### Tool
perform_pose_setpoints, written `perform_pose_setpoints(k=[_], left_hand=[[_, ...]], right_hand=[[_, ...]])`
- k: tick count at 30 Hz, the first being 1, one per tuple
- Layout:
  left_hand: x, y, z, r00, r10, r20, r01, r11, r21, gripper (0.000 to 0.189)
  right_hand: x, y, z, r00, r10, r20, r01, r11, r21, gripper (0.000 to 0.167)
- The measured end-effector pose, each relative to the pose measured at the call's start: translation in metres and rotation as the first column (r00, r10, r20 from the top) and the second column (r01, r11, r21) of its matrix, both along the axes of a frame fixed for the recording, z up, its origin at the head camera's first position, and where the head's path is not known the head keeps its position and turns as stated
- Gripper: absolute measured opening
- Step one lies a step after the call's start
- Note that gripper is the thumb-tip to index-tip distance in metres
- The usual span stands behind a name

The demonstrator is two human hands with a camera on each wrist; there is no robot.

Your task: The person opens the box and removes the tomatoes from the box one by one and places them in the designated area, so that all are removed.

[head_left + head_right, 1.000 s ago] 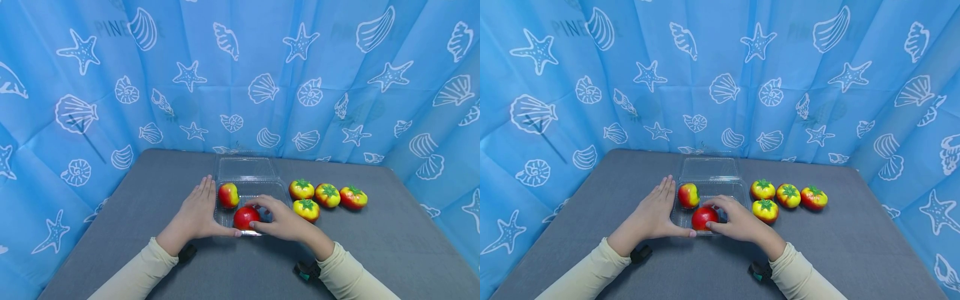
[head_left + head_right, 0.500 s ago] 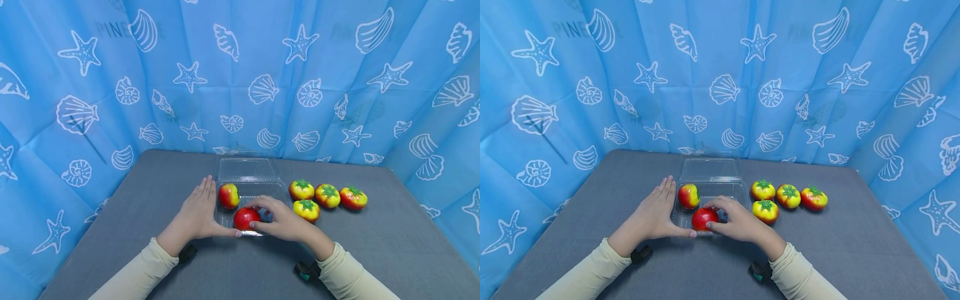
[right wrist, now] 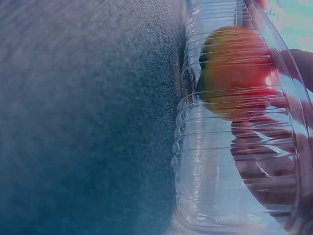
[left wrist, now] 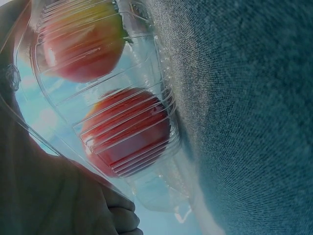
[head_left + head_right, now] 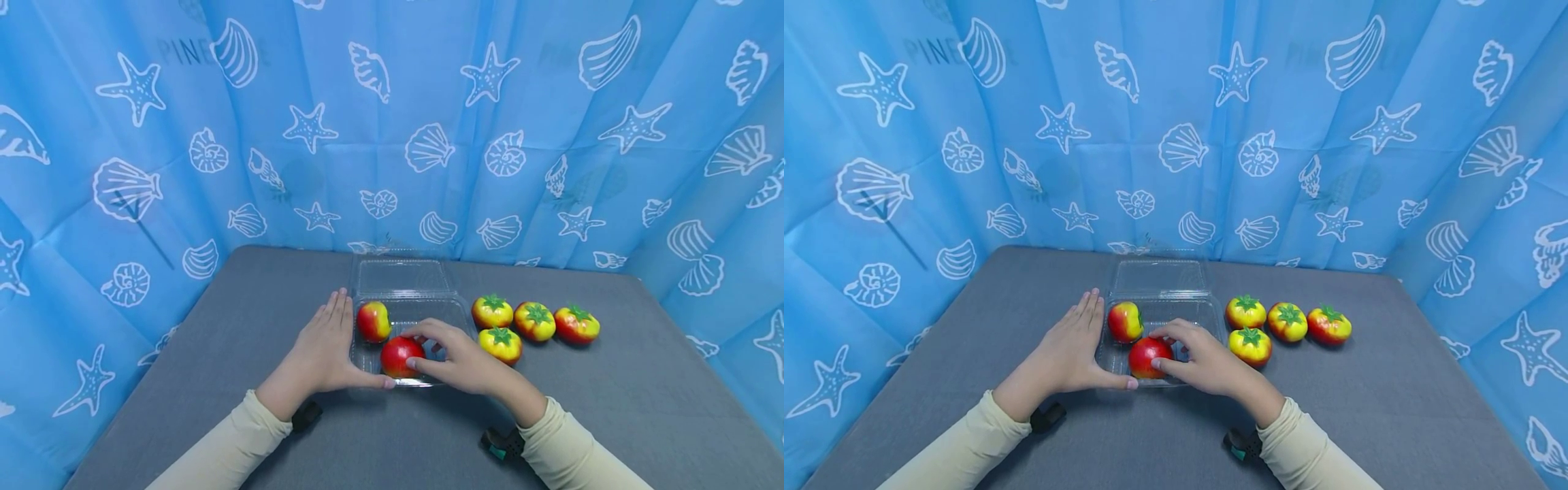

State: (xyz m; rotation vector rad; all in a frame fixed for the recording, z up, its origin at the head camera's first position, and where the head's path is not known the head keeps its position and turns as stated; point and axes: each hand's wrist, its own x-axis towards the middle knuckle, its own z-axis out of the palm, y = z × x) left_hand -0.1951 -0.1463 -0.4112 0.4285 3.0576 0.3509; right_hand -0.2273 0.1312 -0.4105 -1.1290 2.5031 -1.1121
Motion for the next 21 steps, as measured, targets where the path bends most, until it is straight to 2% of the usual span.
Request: perform_pose_setpoints(k=[21], left_hand=[[-0.0003,-0.0004,0.0006,1.0,0.002,0.024,-0.002,1.0,0.019,0.146]], right_hand=[[-0.0016,0.0081,0.0103,0.999,-0.032,-0.038,0.03,0.998,-0.056,0.043]])
